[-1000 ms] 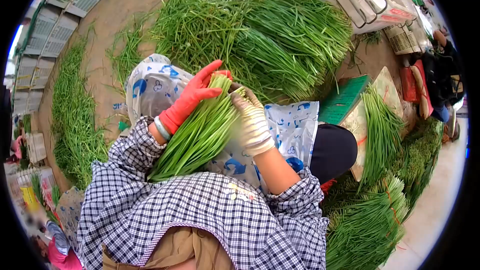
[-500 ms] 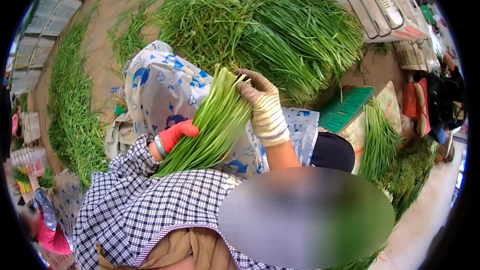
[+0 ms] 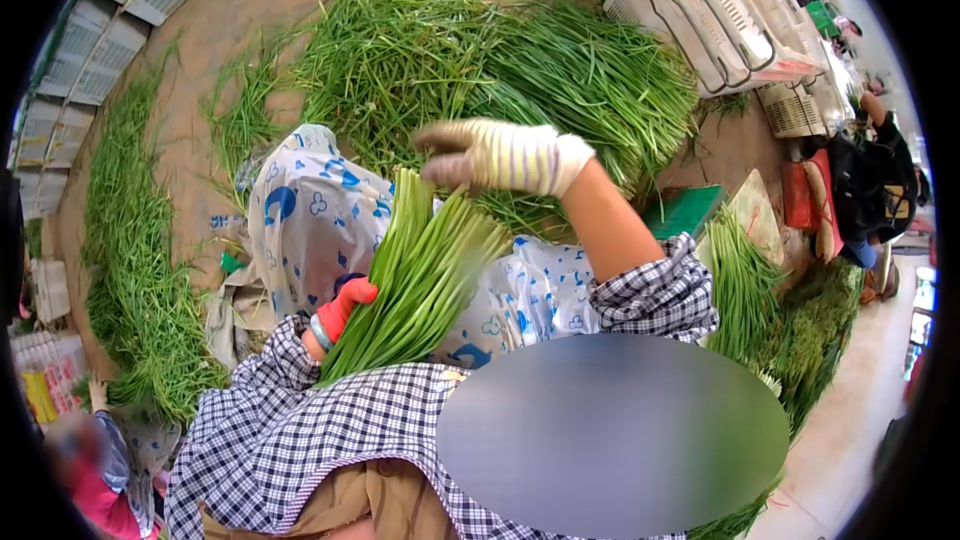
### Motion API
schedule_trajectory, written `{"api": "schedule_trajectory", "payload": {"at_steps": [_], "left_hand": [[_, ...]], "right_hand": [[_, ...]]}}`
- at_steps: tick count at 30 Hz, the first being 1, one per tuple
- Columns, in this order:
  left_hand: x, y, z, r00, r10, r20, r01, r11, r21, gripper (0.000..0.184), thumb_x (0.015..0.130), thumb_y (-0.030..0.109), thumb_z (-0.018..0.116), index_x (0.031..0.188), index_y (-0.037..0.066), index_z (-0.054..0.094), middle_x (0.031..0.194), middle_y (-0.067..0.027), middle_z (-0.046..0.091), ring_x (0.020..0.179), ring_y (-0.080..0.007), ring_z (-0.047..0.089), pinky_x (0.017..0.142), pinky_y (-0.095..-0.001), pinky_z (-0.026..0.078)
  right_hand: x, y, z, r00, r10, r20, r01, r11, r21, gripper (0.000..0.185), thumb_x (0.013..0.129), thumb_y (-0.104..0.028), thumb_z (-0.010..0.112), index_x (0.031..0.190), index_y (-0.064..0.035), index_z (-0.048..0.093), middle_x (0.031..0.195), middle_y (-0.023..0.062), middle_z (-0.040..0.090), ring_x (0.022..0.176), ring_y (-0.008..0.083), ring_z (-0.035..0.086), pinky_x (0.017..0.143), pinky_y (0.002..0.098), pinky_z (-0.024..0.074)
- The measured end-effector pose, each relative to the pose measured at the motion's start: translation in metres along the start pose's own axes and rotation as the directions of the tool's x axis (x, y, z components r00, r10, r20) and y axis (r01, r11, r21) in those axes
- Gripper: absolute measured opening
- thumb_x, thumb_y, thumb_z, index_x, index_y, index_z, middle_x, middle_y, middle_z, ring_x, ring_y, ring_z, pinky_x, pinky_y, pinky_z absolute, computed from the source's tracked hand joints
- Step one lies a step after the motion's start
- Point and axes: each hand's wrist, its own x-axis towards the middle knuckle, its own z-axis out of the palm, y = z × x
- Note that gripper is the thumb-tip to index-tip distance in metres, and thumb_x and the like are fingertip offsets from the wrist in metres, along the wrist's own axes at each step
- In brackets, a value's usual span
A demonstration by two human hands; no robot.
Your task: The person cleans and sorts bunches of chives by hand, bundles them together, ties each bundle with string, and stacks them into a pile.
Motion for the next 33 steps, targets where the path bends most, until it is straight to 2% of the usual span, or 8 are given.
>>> {"api": "schedule_trajectory", "payload": {"at_steps": [8,10,14,17,21,25,28,33], "left_hand": [[0.001,0.006,-0.010,1.000,0.020,-0.012,-0.021,0.999,-0.029,0.067,0.082,0.031,0.069,0.138,0.002,0.045,0.121,-0.0130,0.063,0.103,-0.0224,0.065,0.093,-0.0345,0.052],[-0.001,0.008,-0.001,0.997,0.076,0.004,-0.076,0.997,-0.004,0.068,0.082,0.031,0.068,0.139,0.003,0.045,0.122,-0.0130,0.062,0.104,-0.0222,0.064,0.093,-0.0346,0.052],[0.000,0.009,-0.001,0.990,0.139,-0.003,-0.139,0.990,0.011,0.068,0.083,0.032,0.067,0.139,0.003,0.044,0.124,-0.0131,0.061,0.105,-0.0221,0.063,0.094,-0.0347,0.051],[-0.001,0.007,-0.007,0.993,0.115,0.023,-0.116,0.993,0.018,0.068,0.083,0.033,0.067,0.140,0.004,0.043,0.125,-0.0130,0.061,0.106,-0.0220,0.063,0.094,-0.0349,0.051],[-0.001,0.007,-0.009,0.994,0.108,0.031,-0.106,0.993,-0.053,0.067,0.083,0.032,0.066,0.140,0.005,0.044,0.125,-0.0127,0.061,0.106,-0.0222,0.063,0.094,-0.0354,0.052],[0.001,0.005,-0.013,0.992,0.126,0.022,-0.123,0.987,-0.100,0.067,0.082,0.030,0.067,0.139,0.004,0.044,0.125,-0.0127,0.061,0.106,-0.0228,0.063,0.094,-0.0355,0.052],[-0.004,0.009,-0.024,0.986,0.163,0.020,-0.161,0.983,-0.086,0.068,0.081,0.031,0.068,0.139,0.004,0.045,0.124,-0.0126,0.061,0.106,-0.0232,0.063,0.093,-0.0357,0.052],[-0.017,0.028,-0.013,0.957,0.290,0.006,-0.290,0.957,-0.007,0.073,0.074,0.033,0.073,0.136,0.004,0.046,0.122,-0.0122,0.061,0.104,-0.0239,0.062,0.091,-0.0366,0.052]], "right_hand": [[0.036,-0.064,-0.075,0.823,-0.384,-0.418,0.522,0.800,0.295,0.036,0.086,-0.012,0.068,0.122,-0.0131,0.062,0.088,0.0015,0.068,0.071,0.0072,0.061,0.080,0.0264,0.0541],[0.053,-0.076,-0.073,0.739,-0.547,-0.393,0.501,0.836,-0.221,0.049,0.085,-0.019,0.072,0.128,-0.0057,0.054,0.100,0.0101,0.066,0.096,0.0229,0.064,0.081,0.0304,0.0528],[0.047,-0.049,-0.027,0.951,0.146,0.271,-0.043,0.935,-0.351,0.063,0.083,-0.037,0.071,0.137,-0.0110,0.050,0.126,0.0148,0.060,0.119,0.0267,0.055,0.102,0.0403,0.0451],[0.052,-0.041,-0.020,0.851,0.398,0.343,-0.243,0.878,-0.413,0.037,0.089,-0.035,0.065,0.104,-0.0023,0.069,0.088,0.0089,0.069,0.076,0.0175,0.066,0.067,0.0318,0.0569],[0.054,-0.071,-0.048,0.987,-0.074,-0.139,0.050,0.984,-0.172,0.020,0.090,-0.023,0.066,0.093,-0.0043,0.070,0.075,0.0040,0.068,0.045,0.0091,0.057,0.039,0.0220,0.0447],[0.111,-0.072,-0.078,0.878,-0.441,-0.186,0.411,0.893,-0.182,0.057,0.084,-0.017,0.070,0.136,-0.0077,0.048,0.139,0.0142,0.050,0.125,0.0232,0.051,0.101,0.0299,0.0454],[0.138,-0.027,-0.070,0.865,-0.401,-0.301,-0.192,0.290,-0.937,0.051,0.083,-0.017,0.068,0.131,-0.0073,0.053,0.138,0.0113,0.052,0.121,0.0285,0.054,0.104,0.0381,0.0422],[0.031,-0.011,-0.048,0.624,-0.207,-0.753,0.060,0.974,-0.218,0.019,0.086,-0.016,0.061,0.098,-0.0028,0.070,0.111,0.0143,0.065,0.087,0.0198,0.059,0.081,0.0294,0.0465]]}}
